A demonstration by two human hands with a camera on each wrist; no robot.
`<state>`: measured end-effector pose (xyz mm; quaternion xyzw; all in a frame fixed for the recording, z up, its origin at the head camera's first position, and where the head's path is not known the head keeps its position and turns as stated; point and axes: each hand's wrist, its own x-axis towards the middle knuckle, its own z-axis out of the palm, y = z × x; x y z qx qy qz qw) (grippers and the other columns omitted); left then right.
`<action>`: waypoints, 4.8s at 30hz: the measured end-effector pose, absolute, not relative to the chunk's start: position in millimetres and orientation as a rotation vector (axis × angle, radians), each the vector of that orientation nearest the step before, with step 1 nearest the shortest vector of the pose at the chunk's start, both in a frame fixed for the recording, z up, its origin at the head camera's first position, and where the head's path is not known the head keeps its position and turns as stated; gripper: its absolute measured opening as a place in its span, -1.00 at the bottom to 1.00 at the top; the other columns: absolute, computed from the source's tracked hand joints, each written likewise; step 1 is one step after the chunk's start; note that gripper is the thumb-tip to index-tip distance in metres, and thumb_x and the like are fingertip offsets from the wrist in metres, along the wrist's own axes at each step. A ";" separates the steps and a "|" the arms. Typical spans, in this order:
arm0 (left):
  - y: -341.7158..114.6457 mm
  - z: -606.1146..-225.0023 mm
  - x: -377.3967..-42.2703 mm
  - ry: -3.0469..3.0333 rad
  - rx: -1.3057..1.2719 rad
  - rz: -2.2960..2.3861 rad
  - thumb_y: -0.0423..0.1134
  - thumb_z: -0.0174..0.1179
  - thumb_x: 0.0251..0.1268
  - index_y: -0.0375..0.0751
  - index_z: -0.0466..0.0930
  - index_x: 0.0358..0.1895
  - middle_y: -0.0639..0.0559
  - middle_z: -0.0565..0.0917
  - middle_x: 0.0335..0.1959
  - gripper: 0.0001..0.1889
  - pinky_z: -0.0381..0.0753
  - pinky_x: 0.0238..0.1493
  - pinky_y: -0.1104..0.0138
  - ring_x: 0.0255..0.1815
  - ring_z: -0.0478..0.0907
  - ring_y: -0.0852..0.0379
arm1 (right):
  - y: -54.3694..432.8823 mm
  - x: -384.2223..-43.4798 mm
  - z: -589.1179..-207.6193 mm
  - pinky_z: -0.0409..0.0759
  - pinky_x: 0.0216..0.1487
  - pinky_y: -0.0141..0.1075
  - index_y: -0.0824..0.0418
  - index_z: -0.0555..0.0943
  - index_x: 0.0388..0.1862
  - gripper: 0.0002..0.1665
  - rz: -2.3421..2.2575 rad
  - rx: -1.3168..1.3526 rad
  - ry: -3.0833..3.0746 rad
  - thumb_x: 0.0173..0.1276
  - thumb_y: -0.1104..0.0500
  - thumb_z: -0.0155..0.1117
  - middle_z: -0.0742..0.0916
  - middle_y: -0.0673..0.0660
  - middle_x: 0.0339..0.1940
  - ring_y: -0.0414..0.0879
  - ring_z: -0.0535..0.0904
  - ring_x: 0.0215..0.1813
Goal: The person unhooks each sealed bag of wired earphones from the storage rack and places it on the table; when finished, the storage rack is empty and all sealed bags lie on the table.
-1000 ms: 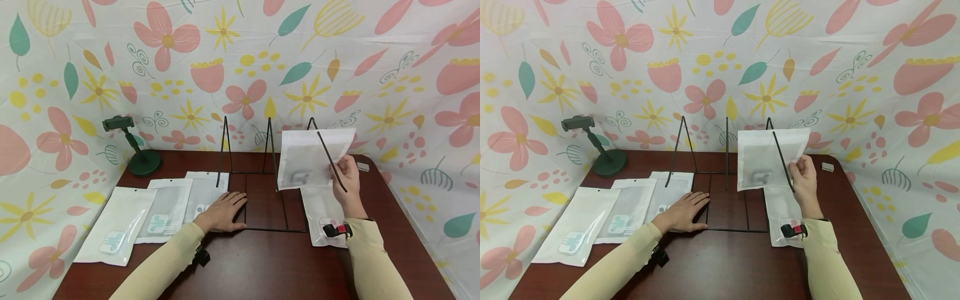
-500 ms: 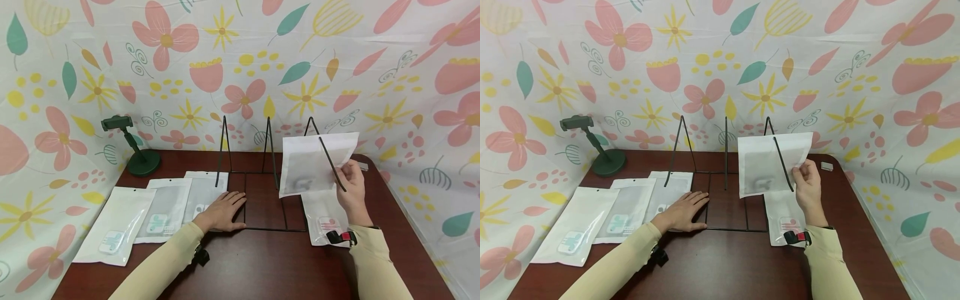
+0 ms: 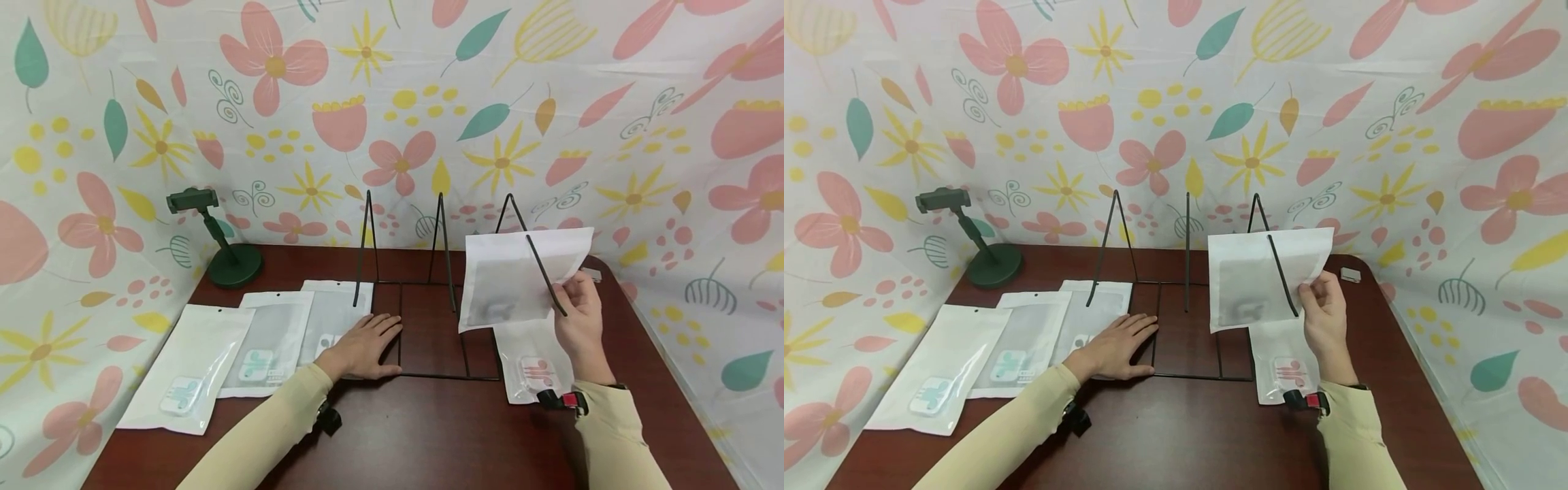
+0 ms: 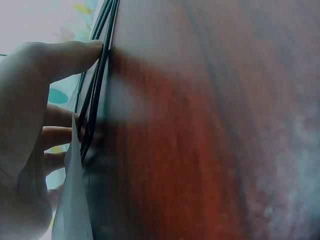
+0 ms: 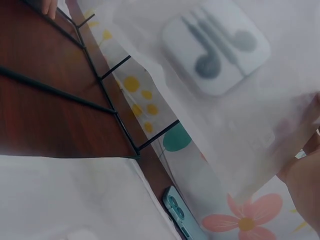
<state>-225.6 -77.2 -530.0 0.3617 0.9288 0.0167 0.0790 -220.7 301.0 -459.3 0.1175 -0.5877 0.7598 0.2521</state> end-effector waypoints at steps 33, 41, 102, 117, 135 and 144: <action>-78.9 -530.1 -225.6 2.793 1.108 0.059 0.46 -0.07 0.26 -0.05 0.07 0.54 0.04 0.06 0.58 -0.07 -0.02 0.54 0.04 0.59 -0.03 0.01 | 306.8 -190.5 -452.7 0.58 -0.14 -0.38 0.46 0.44 -0.05 -0.74 2.127 0.578 -1.437 0.38 0.62 -0.12 0.68 0.18 -0.14 -0.11 0.61 -0.08; -78.2 -529.3 -225.6 2.789 1.112 0.059 0.45 -0.06 0.26 -0.06 0.07 0.54 0.03 0.06 0.58 -0.08 -0.01 0.54 0.03 0.59 -0.03 0.00 | 306.8 -184.6 -453.9 0.53 -0.16 -0.37 0.50 0.41 -0.03 -0.70 2.121 0.627 -1.429 0.37 0.66 -0.20 0.67 0.19 -0.12 -0.10 0.57 -0.09; -77.2 -530.2 -224.5 2.781 1.114 0.062 0.45 -0.07 0.27 -0.06 0.04 0.55 0.03 0.04 0.59 -0.08 -0.02 0.54 0.02 0.59 -0.05 0.00 | 314.4 -137.8 -448.4 0.58 -0.02 -0.30 0.62 0.30 0.05 -0.66 2.146 0.763 -1.401 0.35 0.70 -0.28 0.68 0.27 0.01 -0.02 0.56 0.01; -77.6 -530.6 -223.4 2.788 1.113 0.077 0.44 -0.06 0.27 -0.06 0.06 0.55 0.03 0.05 0.58 -0.08 -0.03 0.54 0.02 0.59 -0.04 -0.01 | 315.0 -128.1 -445.1 0.54 0.09 -0.30 0.62 0.30 0.04 -0.68 2.124 0.765 -1.433 0.35 0.70 -0.26 0.67 0.27 0.04 -0.01 0.55 0.07; -76.8 -526.4 -221.1 2.784 1.122 0.093 0.44 -0.05 0.27 -0.09 0.09 0.54 0.01 0.08 0.58 -0.08 0.01 0.53 -0.01 0.58 -0.01 -0.04 | 318.0 -121.3 -447.4 0.52 0.10 -0.28 0.65 0.28 0.03 -0.67 2.137 0.816 -1.384 0.33 0.72 -0.29 0.67 0.29 0.03 0.00 0.55 0.06; -77.4 -527.0 -222.2 2.793 1.136 0.095 0.43 -0.05 0.28 -0.10 0.09 0.53 -0.01 0.09 0.57 -0.08 0.02 0.52 -0.02 0.58 0.00 -0.06 | 320.3 -115.8 -446.9 0.51 0.10 -0.29 0.68 0.27 0.01 -0.68 2.087 0.790 -1.415 0.31 0.74 -0.27 0.67 0.28 0.02 0.00 0.54 0.06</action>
